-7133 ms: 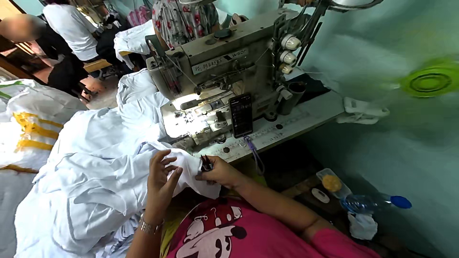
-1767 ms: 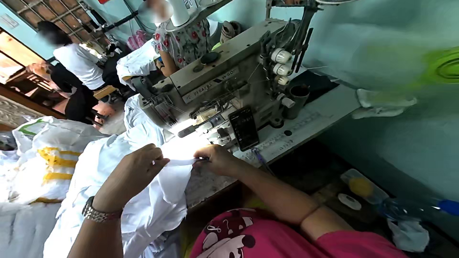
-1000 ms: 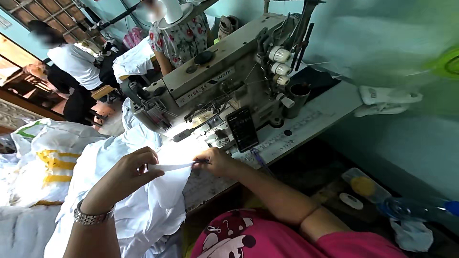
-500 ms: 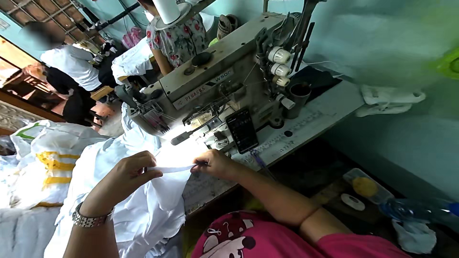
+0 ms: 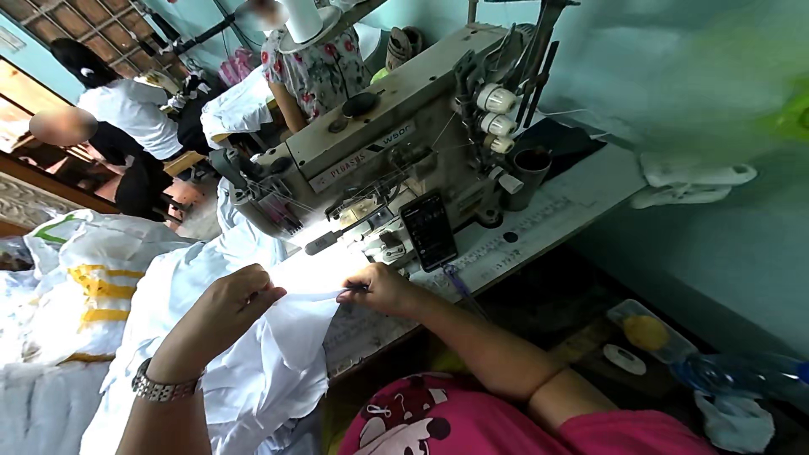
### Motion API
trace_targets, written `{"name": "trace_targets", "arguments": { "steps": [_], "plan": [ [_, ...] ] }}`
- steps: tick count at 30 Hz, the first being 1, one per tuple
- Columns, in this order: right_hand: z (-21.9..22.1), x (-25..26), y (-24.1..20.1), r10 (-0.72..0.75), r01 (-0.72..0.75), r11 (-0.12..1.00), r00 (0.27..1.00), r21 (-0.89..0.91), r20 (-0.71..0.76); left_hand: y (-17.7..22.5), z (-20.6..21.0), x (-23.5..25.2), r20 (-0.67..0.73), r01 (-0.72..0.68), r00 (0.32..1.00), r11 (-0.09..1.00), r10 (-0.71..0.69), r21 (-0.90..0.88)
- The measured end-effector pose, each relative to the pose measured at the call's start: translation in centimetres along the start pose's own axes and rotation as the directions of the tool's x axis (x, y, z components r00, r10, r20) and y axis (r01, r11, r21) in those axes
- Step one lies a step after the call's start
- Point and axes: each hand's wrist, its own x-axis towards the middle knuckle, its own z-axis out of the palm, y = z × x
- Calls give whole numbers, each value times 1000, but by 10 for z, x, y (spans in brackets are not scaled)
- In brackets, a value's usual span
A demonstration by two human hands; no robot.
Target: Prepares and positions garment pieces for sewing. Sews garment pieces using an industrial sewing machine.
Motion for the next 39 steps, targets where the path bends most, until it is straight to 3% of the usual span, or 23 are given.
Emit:
{"name": "trace_targets", "arguments": {
  "steps": [7,13,18,24,32,34,39],
  "plan": [
    [3,-1,5,-32,34,998,998,48,-48,5,-3,-4,16,-38,999,991,40,-128],
    [3,0,3,-26,27,999,999,21,-41,9,-6,-5,15,-64,998,987,67,-148],
    [1,0,-5,38,-37,999,999,37,-15,12,-7,-5,8,-57,998,996,58,-62],
    [3,-2,-4,15,-12,998,999,62,-42,17,-8,-8,47,-75,996,988,82,-135],
    [6,0,-6,-33,38,998,996,57,-85,19,-13,-7,20,-94,995,993,96,-76],
    [8,1,-2,-59,65,996,991,54,-117,18,-13,-5,4,-45,999,999,46,-18],
    [13,2,-1,11,-5,999,992,43,-126,10,-14,-3,4,15,1000,999,-15,52]
  ]
}}
